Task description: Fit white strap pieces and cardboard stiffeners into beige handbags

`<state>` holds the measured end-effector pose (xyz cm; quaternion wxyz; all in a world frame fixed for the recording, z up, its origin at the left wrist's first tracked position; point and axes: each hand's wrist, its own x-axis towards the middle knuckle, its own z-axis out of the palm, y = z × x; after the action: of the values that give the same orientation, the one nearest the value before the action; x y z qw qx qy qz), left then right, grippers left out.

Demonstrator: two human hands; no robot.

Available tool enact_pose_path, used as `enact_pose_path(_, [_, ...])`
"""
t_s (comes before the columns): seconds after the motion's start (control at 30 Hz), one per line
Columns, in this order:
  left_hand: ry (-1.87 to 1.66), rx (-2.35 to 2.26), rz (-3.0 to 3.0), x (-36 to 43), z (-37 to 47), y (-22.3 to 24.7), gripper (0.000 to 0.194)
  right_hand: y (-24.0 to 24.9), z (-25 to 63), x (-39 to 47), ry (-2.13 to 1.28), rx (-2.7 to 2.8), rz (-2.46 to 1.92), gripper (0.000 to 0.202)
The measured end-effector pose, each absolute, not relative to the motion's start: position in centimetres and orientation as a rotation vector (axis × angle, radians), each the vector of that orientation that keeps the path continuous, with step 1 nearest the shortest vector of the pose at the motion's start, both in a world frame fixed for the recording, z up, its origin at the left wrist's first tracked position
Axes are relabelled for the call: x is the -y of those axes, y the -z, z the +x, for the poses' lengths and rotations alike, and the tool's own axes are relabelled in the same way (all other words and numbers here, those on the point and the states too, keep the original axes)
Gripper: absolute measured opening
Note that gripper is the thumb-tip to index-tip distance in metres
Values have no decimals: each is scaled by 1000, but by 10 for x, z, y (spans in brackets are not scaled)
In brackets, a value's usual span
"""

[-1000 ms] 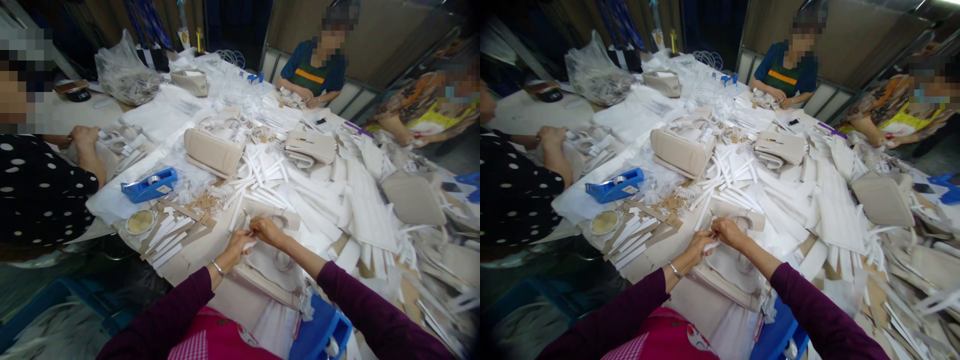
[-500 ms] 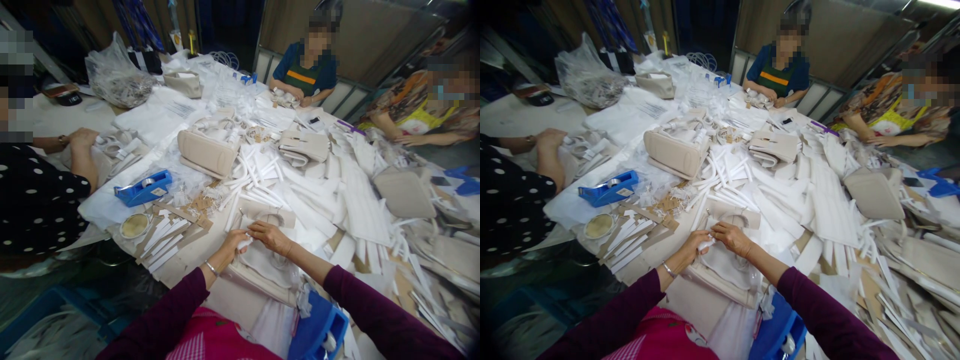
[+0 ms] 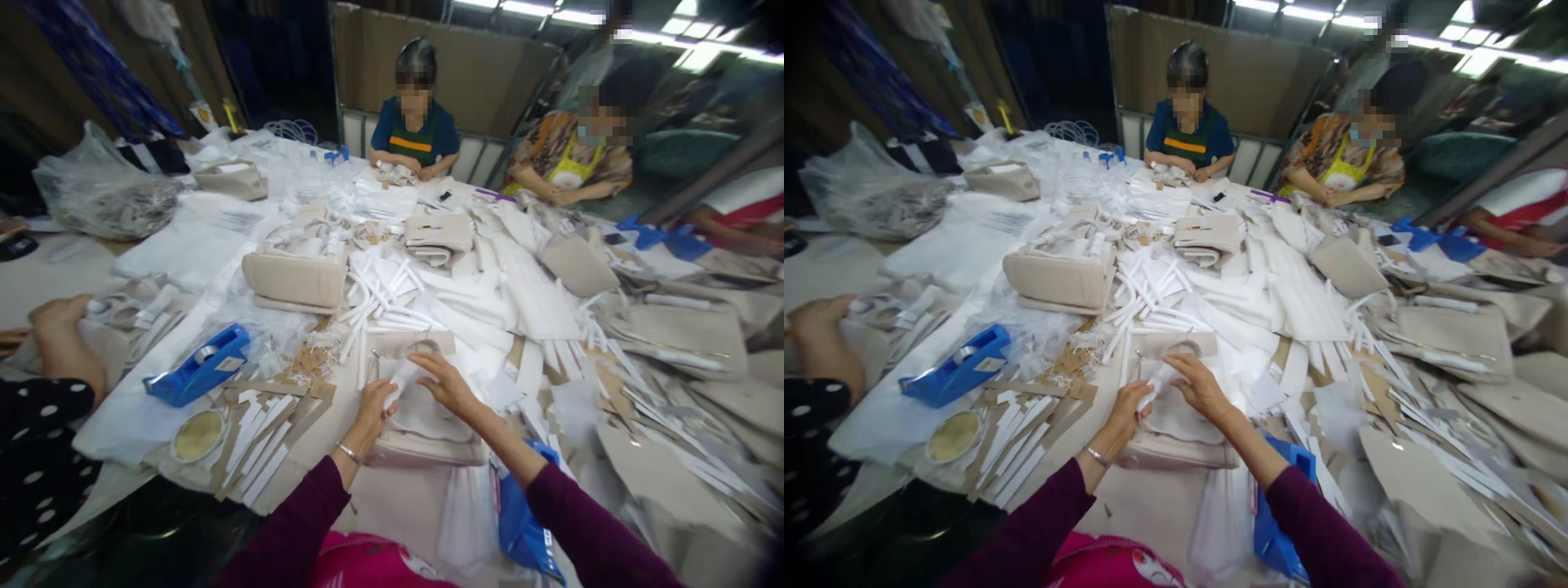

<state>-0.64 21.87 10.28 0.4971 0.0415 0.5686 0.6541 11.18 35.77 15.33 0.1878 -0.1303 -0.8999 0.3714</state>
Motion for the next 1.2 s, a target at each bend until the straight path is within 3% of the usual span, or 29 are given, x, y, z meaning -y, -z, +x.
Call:
enact_pose_path(0.17, [-1560, -1414, 173, -220, -6, -104, 26, -181, 227, -316, -1116, 1627, -1327, 32])
enact_pose_path(0.43, [-1545, -1438, 249, -225, -1, -107, 22, -116, 380, -221, -1076, 943, -1999, 35])
enact_pose_path(0.73, [-1560, -1461, 250, -227, 3, -107, 26, -115, 401, -211, -1102, 899, -2022, 27])
enact_pose_path(1.0, [-1570, -1462, 276, -227, 5, -106, 28, -124, 401, -216, -1081, 877, -1948, 34])
enact_pose_path(1.2, [-1568, -1471, 289, -227, 6, -107, 30, -123, 411, -169, -1150, 801, -1977, 29])
